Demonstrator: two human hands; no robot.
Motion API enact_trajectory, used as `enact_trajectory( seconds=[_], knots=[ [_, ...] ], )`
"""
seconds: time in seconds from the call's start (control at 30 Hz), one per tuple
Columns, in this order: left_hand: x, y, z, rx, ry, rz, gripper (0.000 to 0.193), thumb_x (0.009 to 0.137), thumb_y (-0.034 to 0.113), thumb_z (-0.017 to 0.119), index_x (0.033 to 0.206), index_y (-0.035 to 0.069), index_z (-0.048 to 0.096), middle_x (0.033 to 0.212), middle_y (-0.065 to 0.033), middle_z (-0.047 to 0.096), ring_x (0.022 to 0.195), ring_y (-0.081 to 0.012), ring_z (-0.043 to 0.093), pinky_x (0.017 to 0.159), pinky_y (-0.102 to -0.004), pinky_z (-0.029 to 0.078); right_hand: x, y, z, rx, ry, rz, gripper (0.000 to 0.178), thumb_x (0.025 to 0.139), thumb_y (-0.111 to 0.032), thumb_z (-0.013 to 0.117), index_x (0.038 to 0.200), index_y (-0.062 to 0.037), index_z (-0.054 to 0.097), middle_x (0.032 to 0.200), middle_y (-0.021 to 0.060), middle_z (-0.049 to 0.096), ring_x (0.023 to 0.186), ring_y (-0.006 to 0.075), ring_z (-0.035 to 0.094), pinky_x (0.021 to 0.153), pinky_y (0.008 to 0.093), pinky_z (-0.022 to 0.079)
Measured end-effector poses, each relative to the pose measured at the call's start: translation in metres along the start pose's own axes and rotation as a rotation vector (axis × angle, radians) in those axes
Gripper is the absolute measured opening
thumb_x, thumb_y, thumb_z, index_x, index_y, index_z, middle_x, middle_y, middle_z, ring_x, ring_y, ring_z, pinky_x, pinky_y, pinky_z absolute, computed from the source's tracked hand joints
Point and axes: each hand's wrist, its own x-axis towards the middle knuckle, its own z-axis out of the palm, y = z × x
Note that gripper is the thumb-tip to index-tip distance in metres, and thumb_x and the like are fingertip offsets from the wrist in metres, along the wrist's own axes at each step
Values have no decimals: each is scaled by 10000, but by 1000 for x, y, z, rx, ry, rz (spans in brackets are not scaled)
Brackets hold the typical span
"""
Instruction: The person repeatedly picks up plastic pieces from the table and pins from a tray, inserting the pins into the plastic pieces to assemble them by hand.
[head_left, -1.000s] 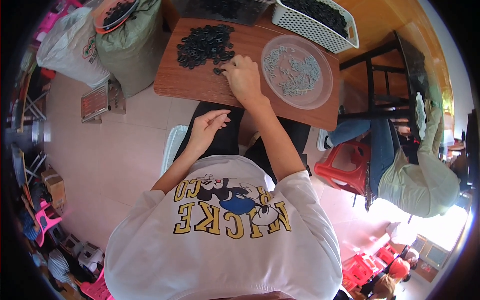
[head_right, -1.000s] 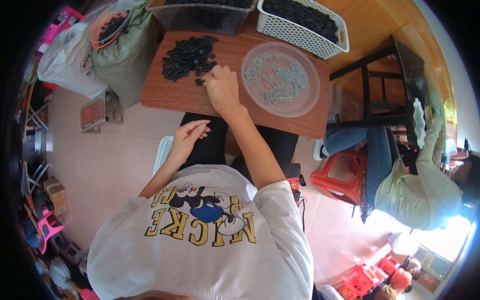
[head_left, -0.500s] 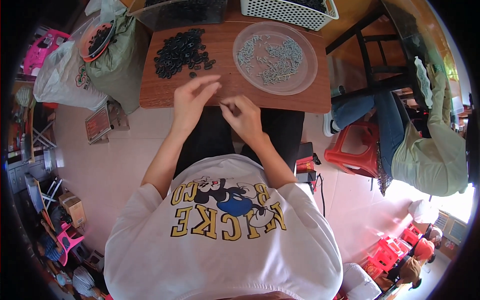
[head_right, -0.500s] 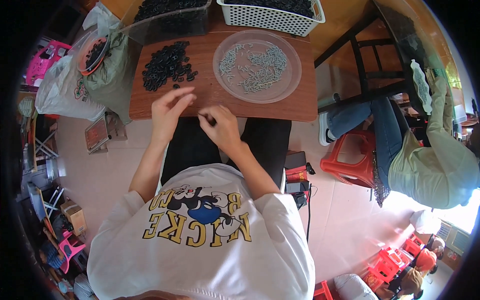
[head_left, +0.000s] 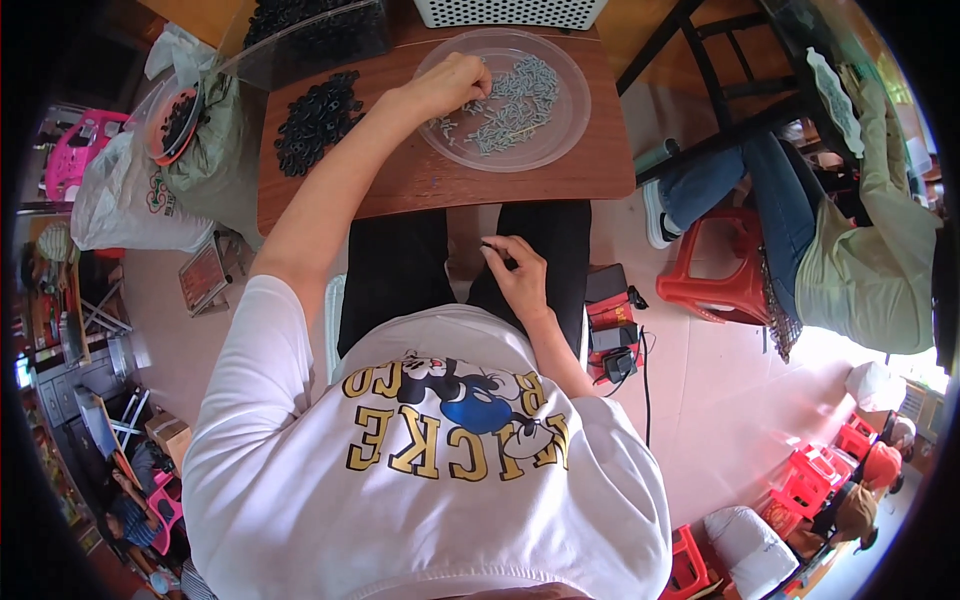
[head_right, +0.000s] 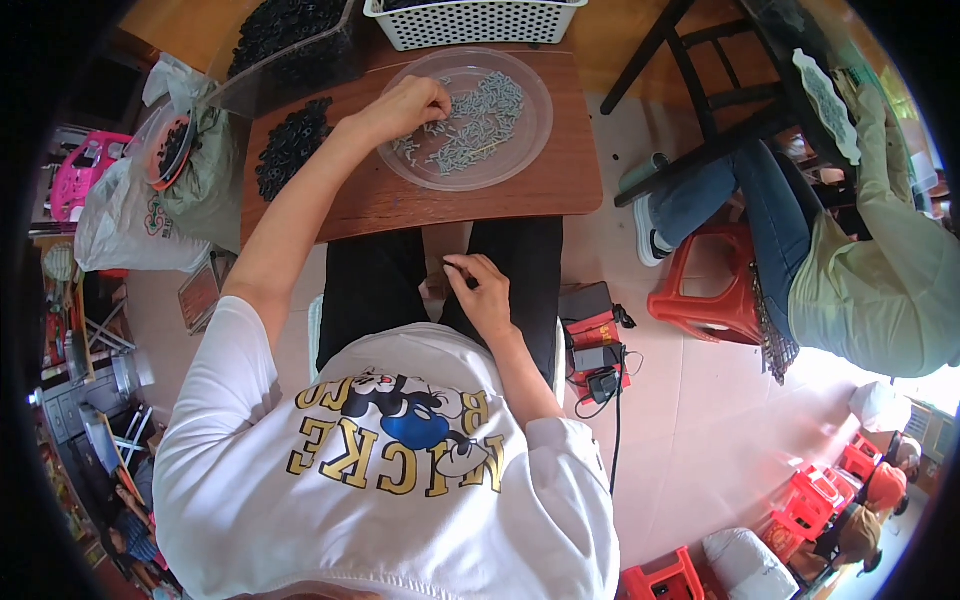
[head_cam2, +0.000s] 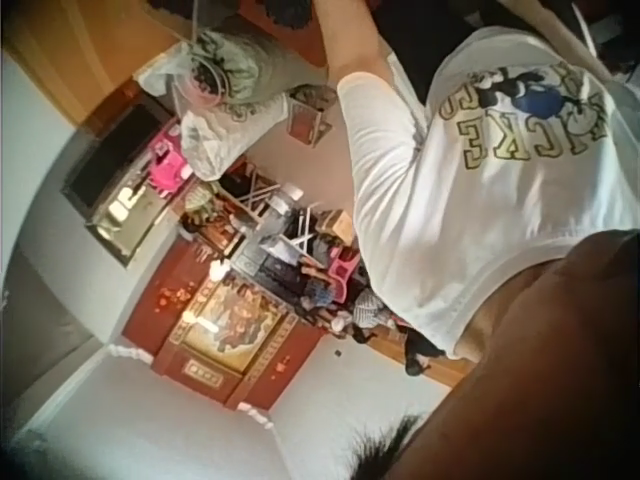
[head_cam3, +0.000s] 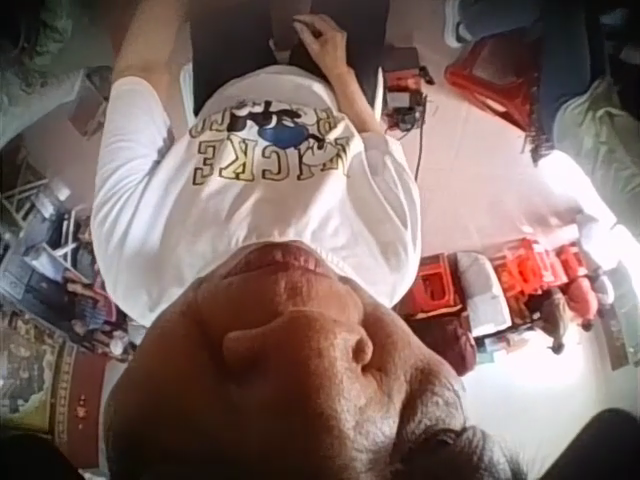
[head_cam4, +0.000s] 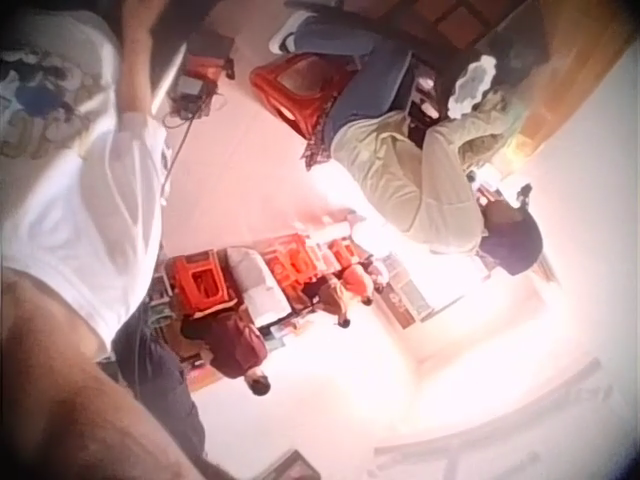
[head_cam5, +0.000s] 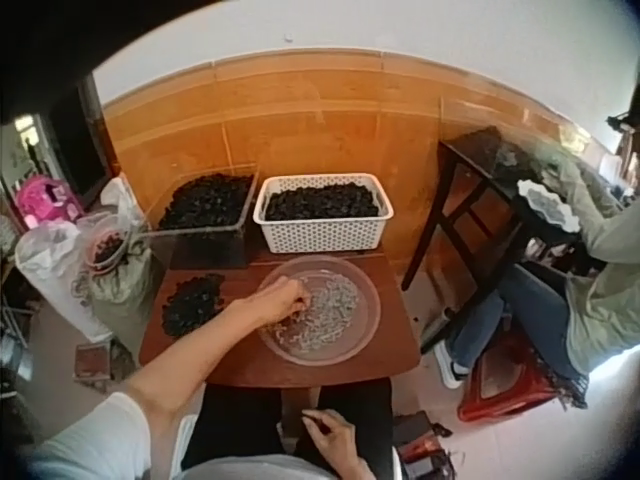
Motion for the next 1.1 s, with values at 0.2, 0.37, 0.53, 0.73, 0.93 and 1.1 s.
enact_trajectory(
  seconds=[0.2,0.37,0.53,0.73,0.93,1.1],
  knots=[
    [5,-4,8,29,-56,-27,97,786,28,609,865,-16,643,831,-182,654,778,-294,643,677,-379,495,2,1,-1,17,-56,-9,159,777,-16,653,935,-27,663,740,62,589,640,121,541,610,228,445],
    [2,-9,16,107,11,94,117,786,29,604,891,-7,638,815,-181,643,765,-325,626,690,-387,493,2,0,-1,16,-75,5,162,774,-24,662,935,-32,664,749,59,595,643,113,541,610,221,444],
    [-12,-1,2,39,104,79,105,799,29,603,894,-8,629,838,-152,638,742,-262,622,676,-350,495,1,-7,-7,282,-97,140,114,819,-28,633,928,-12,663,815,22,625,708,81,552,661,204,445],
    [-74,28,-11,-1331,204,-251,131,860,43,589,974,-16,615,870,-71,631,738,-73,587,634,-192,490,23,-47,-17,625,-58,242,132,827,8,605,952,4,646,844,45,627,719,77,546,668,199,434],
    [-141,52,15,-1872,255,-326,181,860,26,584,1034,-19,605,907,-92,643,736,-103,614,648,-189,510,58,-90,-6,799,14,275,216,828,-25,629,1037,29,636,862,82,661,730,95,588,690,201,459],
    [-169,71,21,-1888,357,-351,151,853,41,601,994,-6,628,921,-92,655,741,-111,617,669,-215,515,66,-110,6,779,-37,264,204,822,-14,631,1019,39,636,865,105,672,723,104,605,681,213,481]
  ],
)
